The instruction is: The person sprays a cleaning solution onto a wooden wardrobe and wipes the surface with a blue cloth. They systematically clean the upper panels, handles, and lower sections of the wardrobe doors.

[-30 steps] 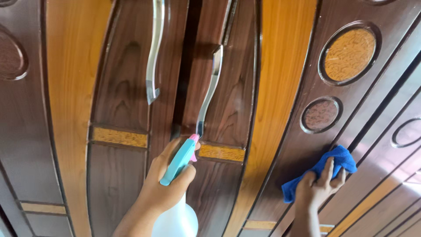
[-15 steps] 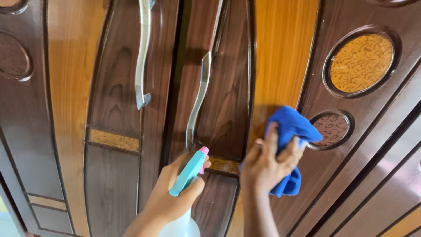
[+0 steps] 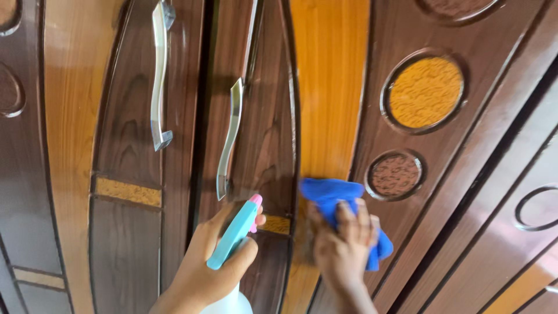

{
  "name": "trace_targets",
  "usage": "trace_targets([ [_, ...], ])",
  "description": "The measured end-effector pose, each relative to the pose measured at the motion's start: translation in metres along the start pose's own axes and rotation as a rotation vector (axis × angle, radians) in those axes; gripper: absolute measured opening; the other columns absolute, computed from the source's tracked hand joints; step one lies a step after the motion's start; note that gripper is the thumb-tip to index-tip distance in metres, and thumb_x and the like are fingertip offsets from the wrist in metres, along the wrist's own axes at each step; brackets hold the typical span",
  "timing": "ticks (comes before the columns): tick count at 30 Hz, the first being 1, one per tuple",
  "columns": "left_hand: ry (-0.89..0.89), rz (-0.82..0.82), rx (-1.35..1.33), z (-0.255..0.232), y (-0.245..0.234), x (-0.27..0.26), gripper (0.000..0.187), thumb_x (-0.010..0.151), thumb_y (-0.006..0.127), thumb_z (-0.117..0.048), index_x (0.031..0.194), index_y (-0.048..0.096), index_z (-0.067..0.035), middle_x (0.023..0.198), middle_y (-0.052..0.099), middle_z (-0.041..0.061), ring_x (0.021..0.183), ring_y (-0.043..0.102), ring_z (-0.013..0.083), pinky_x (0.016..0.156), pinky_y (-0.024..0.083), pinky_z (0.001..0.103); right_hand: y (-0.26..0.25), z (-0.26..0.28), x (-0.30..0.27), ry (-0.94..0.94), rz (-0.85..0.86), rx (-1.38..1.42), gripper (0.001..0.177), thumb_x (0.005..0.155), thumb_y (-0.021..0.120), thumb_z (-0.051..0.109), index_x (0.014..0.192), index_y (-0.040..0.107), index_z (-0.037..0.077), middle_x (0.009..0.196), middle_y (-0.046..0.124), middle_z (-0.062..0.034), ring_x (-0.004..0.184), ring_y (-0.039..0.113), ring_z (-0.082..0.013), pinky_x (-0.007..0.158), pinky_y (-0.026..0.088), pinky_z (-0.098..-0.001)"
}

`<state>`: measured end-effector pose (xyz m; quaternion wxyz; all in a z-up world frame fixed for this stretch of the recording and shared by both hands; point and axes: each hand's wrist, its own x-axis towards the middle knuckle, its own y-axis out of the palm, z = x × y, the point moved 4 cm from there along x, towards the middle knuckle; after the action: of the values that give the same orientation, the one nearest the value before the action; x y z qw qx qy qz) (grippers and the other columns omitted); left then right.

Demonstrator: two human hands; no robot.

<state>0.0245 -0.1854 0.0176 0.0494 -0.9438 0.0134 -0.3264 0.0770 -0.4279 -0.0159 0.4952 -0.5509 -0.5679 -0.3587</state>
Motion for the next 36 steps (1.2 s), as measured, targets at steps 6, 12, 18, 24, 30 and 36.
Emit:
trace_targets([
  [6,-0.134,0.026,-0.016,0.000,0.022,-0.008,0.057,0.076,0.059,-0.010,0.133,0.064,-0.010,0.105,0.075,0.006,0.077,0.067,0.0161,0.076,0.054,0.032,-0.029,-0.110,-0.010,0.174,-0.069,-0.155,0.042,0.083,0.070,0.019,0.121,0.079,0.033,0.138,0.060,-0.0133,0.140,0.049,-0.0378,0.119,0.032,-0.0537],
  [12,-0.063,0.054,-0.058,0.007,0.045,-0.011,0.047,0.078,0.061,-0.009,0.125,0.066,-0.005,0.109,0.078,0.007,0.084,0.066,0.0169,0.085,0.055,0.032,-0.032,-0.157,0.038,0.242,-0.167,-0.049,0.037,0.100,0.061,0.015,0.133,0.074,0.027,0.151,0.054,-0.0173,0.148,0.042,-0.0429,0.124,0.035,-0.0537],
  [18,-0.014,0.064,-0.223,0.018,0.064,-0.016,0.065,0.078,0.055,-0.007,0.142,0.052,-0.006,0.129,0.070,0.009,0.124,0.064,0.0119,0.100,0.048,0.030,-0.023,-0.104,0.101,0.147,-0.174,0.000,0.041,0.098,0.066,0.019,0.137,0.075,0.028,0.151,0.055,-0.0182,0.145,0.044,-0.0462,0.117,0.038,-0.0574],
  [24,-0.081,0.026,-0.244,0.034,0.090,-0.017,0.062,0.078,0.062,-0.008,0.140,0.056,-0.005,0.123,0.073,0.009,0.105,0.064,0.0133,0.090,0.051,0.031,-0.023,-0.056,0.082,-0.131,-0.043,0.048,0.042,0.086,0.063,0.019,0.124,0.077,0.033,0.143,0.058,-0.0145,0.137,0.048,-0.0422,0.111,0.037,-0.0598],
  [30,-0.015,0.043,-0.194,0.032,0.116,-0.022,0.058,0.080,0.062,-0.009,0.138,0.058,-0.004,0.115,0.074,0.008,0.102,0.064,0.0141,0.093,0.052,0.030,-0.029,-0.072,0.004,-0.374,0.062,0.112,0.041,0.090,0.063,0.022,0.127,0.073,0.037,0.138,0.060,-0.0044,0.136,0.052,-0.0342,0.111,0.039,-0.0570],
  [36,-0.199,0.085,0.044,0.036,0.145,-0.035,0.042,0.078,0.062,-0.012,0.119,0.069,-0.006,0.086,0.074,0.015,0.077,0.071,0.0185,0.076,0.057,0.033,-0.046,-0.148,-0.011,-0.396,0.074,-0.043,0.037,0.088,0.063,0.024,0.119,0.078,0.039,0.129,0.062,-0.0080,0.131,0.053,-0.0354,0.110,0.039,-0.0607],
])
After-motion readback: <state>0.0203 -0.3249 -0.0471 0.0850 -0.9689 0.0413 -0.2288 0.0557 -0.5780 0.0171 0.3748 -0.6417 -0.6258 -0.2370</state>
